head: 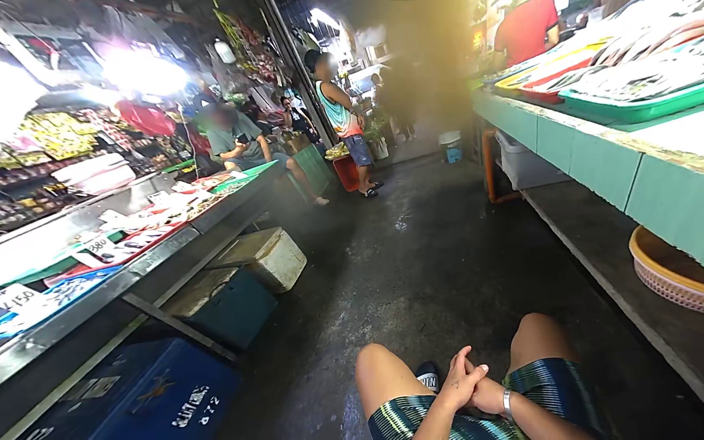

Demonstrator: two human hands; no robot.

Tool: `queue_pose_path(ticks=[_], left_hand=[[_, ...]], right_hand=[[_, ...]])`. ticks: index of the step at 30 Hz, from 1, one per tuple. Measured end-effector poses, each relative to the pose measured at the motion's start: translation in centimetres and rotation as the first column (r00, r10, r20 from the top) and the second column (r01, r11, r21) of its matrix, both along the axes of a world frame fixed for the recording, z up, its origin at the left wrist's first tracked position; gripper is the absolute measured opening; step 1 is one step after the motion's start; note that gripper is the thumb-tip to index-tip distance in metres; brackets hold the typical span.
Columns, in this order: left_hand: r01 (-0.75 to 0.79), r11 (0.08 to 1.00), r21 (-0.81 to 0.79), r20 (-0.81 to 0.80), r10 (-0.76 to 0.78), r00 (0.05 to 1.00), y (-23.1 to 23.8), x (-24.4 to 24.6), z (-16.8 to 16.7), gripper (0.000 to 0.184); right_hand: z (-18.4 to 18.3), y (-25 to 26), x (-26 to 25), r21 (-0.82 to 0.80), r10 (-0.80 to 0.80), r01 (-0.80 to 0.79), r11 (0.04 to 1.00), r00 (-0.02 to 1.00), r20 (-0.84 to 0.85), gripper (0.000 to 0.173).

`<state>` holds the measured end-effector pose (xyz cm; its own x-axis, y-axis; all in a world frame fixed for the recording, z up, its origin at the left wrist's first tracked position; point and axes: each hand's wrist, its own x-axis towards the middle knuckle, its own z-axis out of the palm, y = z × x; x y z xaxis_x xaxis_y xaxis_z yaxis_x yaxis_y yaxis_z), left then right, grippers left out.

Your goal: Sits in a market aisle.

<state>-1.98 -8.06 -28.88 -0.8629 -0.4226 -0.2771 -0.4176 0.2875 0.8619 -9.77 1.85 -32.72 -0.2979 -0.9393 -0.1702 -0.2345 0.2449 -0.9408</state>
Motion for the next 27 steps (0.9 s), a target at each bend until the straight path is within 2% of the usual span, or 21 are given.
queue_pose_path(ticks=[5,13,15,17,20,23,24,26,27], left_hand=[[0.035,0.996,0.087,-0.045,-0.031,0.999,-0.5,1.2,0.3,0.085],[0.089,0.984,0.155,-0.036,-0.084,0.996,0.1,0.7,1.2,0.081],[0.130,0.978,0.163,-0.061,-0.121,0.991,0.1,0.3,1.0,0.078],[0.187,0.968,0.170,-0.111,-0.170,0.979,0.0,0.0,0.9,0.067],[0.257,0.951,0.174,-0.167,-0.229,0.959,-0.2,-0.1,0.9,0.053],[0.280,0.931,0.233,-0.211,-0.233,0.949,-0.5,0.4,0.8,0.049],[0.286,0.924,0.254,-0.228,-0.230,0.946,-0.6,0.7,0.6,0.049],[0.302,0.902,0.307,-0.268,-0.223,0.937,-1.0,1.3,0.6,0.047],[0.306,0.891,0.336,-0.288,-0.212,0.934,-1.0,1.7,0.9,0.046]], right_hand=[[2.6,0.1,0.8,0.016,0.063,-0.063,0.998,0.998,0.015,0.079],[1.8,0.5,0.2,-0.019,0.046,-0.044,0.999,0.994,0.094,0.084],[1.2,0.5,-0.2,-0.038,0.032,-0.029,0.999,0.994,0.105,0.079],[0.9,0.6,-0.3,-0.036,0.011,-0.007,0.999,0.993,0.118,0.070],[1.4,0.8,-0.3,-0.010,0.017,-0.015,1.000,0.988,0.153,0.057],[2.8,0.9,0.3,0.018,0.021,-0.025,1.000,0.983,0.184,0.047],[3.3,1.0,0.5,0.021,0.015,-0.019,1.000,0.979,0.202,0.052],[3.6,0.9,0.5,0.031,0.047,-0.056,0.998,0.969,0.243,0.079],[3.7,0.8,0.5,0.036,0.048,-0.060,0.998,0.959,0.278,0.087]])
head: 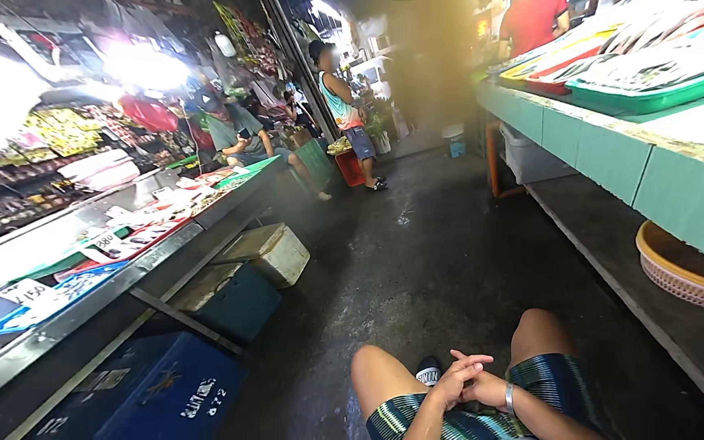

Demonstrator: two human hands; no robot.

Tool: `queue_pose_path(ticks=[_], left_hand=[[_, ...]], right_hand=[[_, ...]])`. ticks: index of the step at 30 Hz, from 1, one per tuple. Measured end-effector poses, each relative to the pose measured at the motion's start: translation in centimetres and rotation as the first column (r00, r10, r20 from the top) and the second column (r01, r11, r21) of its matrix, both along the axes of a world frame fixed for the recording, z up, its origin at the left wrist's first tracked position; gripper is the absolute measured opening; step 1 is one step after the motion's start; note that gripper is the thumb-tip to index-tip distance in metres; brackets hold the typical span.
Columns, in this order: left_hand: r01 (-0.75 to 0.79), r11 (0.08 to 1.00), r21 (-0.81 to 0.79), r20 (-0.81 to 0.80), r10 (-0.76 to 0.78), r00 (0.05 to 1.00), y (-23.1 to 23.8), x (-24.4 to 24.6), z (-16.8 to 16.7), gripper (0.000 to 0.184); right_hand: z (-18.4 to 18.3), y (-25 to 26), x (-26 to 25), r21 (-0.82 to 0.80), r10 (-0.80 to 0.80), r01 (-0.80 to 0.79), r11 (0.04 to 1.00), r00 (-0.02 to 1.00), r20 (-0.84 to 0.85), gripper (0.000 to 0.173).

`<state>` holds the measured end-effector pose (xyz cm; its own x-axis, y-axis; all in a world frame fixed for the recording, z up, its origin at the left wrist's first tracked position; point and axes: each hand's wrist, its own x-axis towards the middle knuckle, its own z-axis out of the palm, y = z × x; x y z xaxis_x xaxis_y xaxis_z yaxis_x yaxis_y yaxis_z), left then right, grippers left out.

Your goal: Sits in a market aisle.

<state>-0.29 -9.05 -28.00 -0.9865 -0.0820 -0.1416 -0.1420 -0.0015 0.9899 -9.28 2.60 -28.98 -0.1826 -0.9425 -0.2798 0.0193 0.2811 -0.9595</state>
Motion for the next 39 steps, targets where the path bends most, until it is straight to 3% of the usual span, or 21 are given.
queue_pose_path(ticks=[3,7,9,12,14,25,39], left_hand=[[-0.037,0.991,0.128,0.022,0.035,0.999,0.2,0.7,0.8,0.048],[-0.141,0.948,0.286,0.136,0.106,0.985,0.5,0.0,0.7,0.051],[-0.157,0.966,0.205,0.159,0.125,0.979,1.0,-0.7,1.1,0.049],[-0.130,0.991,-0.019,0.179,0.131,0.975,1.6,-1.6,0.4,0.040],[-0.127,0.989,-0.078,0.193,0.140,0.971,1.7,-1.9,-0.3,0.039],[-0.135,0.987,-0.084,0.186,0.149,0.971,0.8,-0.2,-0.4,0.041],[-0.116,0.987,-0.109,0.185,0.135,0.973,1.4,-1.6,-0.7,0.040]], right_hand=[[0.6,0.0,0.0,0.011,0.001,-0.003,1.000,0.990,0.141,0.095],[-0.5,-0.1,-0.5,0.083,-0.082,0.064,0.994,0.970,0.228,0.081],[0.1,0.3,-0.7,0.091,-0.077,0.058,0.994,0.971,0.228,0.080],[0.0,0.7,-0.4,0.071,-0.121,0.113,0.991,0.985,0.126,0.050],[-0.7,0.7,-0.7,0.068,-0.100,0.094,0.993,0.990,0.101,0.055],[-0.7,-0.3,0.3,0.102,-0.039,0.029,0.994,0.994,0.098,0.060],[-1.9,0.3,-0.7,0.058,-0.078,0.071,0.996,0.990,0.121,0.047]])
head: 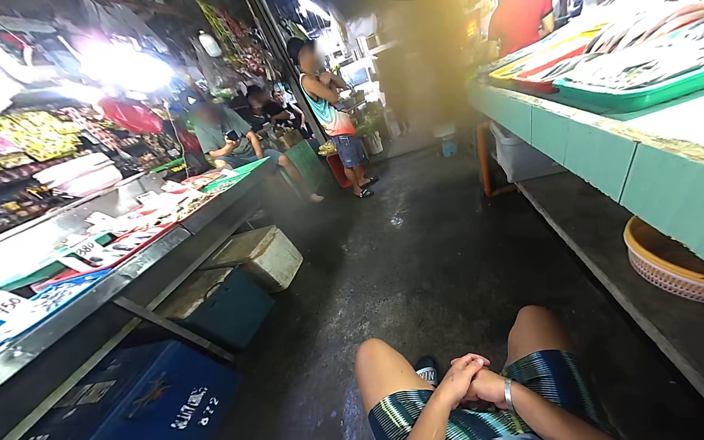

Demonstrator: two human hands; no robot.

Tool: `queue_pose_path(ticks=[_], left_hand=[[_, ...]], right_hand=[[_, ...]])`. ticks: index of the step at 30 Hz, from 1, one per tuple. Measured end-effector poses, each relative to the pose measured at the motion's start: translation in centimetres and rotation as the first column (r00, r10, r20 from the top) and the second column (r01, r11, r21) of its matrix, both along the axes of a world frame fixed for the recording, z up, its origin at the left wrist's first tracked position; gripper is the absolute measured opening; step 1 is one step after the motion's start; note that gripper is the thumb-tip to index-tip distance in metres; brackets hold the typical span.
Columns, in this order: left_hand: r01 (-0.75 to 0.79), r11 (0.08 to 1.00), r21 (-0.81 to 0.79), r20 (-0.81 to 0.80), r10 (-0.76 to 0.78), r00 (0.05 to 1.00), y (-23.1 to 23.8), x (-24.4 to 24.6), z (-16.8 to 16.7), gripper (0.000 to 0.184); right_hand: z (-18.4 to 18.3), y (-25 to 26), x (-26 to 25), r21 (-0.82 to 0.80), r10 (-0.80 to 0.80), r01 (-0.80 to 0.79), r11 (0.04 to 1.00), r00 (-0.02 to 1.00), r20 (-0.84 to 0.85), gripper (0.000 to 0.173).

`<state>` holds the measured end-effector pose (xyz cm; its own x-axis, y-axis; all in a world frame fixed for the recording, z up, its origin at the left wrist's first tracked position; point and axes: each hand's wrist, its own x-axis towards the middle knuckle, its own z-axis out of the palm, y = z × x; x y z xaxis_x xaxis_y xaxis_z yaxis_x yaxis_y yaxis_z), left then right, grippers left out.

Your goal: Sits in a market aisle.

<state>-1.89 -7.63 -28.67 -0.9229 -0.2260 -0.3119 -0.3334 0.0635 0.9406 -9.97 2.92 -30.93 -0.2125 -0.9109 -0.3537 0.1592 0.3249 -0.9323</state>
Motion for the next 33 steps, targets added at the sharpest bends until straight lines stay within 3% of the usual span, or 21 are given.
queue_pose_path(ticks=[14,18,22,33], left_hand=[[-0.020,1.000,-0.011,0.009,0.020,1.000,0.0,0.7,0.6,0.039],[-0.013,1.000,-0.007,0.018,0.014,1.000,0.3,0.0,0.8,0.038],[-0.008,1.000,-0.002,0.007,0.008,1.000,0.3,-0.1,0.5,0.038],[-0.025,1.000,-0.015,-0.001,0.025,1.000,-0.4,1.4,0.3,0.038]], right_hand=[[1.4,-0.1,0.5,0.024,0.020,-0.019,1.000,0.999,-0.039,0.053],[1.2,0.2,0.0,0.006,0.005,-0.005,1.000,1.000,-0.021,0.038],[0.9,0.2,-0.1,0.012,0.007,-0.007,1.000,0.999,-0.033,0.034],[0.8,-0.6,0.8,0.037,0.054,-0.052,0.998,0.998,-0.039,0.046]])
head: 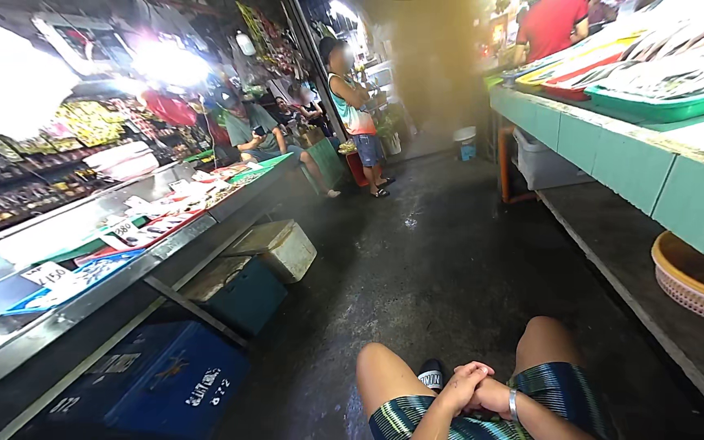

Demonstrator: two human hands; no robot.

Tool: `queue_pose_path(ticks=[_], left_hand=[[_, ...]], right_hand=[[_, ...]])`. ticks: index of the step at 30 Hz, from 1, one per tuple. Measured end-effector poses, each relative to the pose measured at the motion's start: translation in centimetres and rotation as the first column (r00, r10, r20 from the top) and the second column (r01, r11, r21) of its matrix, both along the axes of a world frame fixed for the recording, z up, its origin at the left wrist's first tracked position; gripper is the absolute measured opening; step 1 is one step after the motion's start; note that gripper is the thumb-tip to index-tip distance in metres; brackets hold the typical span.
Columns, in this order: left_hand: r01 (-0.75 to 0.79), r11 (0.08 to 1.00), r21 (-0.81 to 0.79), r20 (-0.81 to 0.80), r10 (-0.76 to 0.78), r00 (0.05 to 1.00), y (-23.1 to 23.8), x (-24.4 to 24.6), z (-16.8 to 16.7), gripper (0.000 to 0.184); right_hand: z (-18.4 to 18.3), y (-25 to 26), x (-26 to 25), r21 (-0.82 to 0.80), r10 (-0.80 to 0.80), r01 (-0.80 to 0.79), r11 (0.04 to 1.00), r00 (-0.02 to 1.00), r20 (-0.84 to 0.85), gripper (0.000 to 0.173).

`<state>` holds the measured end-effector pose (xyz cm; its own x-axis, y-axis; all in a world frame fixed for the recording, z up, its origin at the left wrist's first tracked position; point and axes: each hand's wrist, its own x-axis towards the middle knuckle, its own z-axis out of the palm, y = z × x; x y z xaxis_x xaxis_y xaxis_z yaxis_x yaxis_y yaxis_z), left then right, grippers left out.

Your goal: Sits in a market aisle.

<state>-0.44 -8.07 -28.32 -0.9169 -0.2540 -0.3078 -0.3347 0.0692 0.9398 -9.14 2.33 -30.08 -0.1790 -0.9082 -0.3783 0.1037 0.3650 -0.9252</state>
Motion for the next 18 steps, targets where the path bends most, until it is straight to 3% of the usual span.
queue_pose_path(ticks=[9,18], left_hand=[[0.013,1.000,0.001,0.012,-0.013,1.000,0.8,-1.6,0.2,0.039],[-0.004,1.000,0.012,0.004,0.004,1.000,0.1,-0.2,0.2,0.038]], right_hand=[[-0.5,0.8,-1.1,-0.029,-0.038,0.038,0.999,0.999,0.008,0.036],[0.2,0.1,-0.1,-0.020,0.005,-0.005,1.000,1.000,0.020,0.038]])
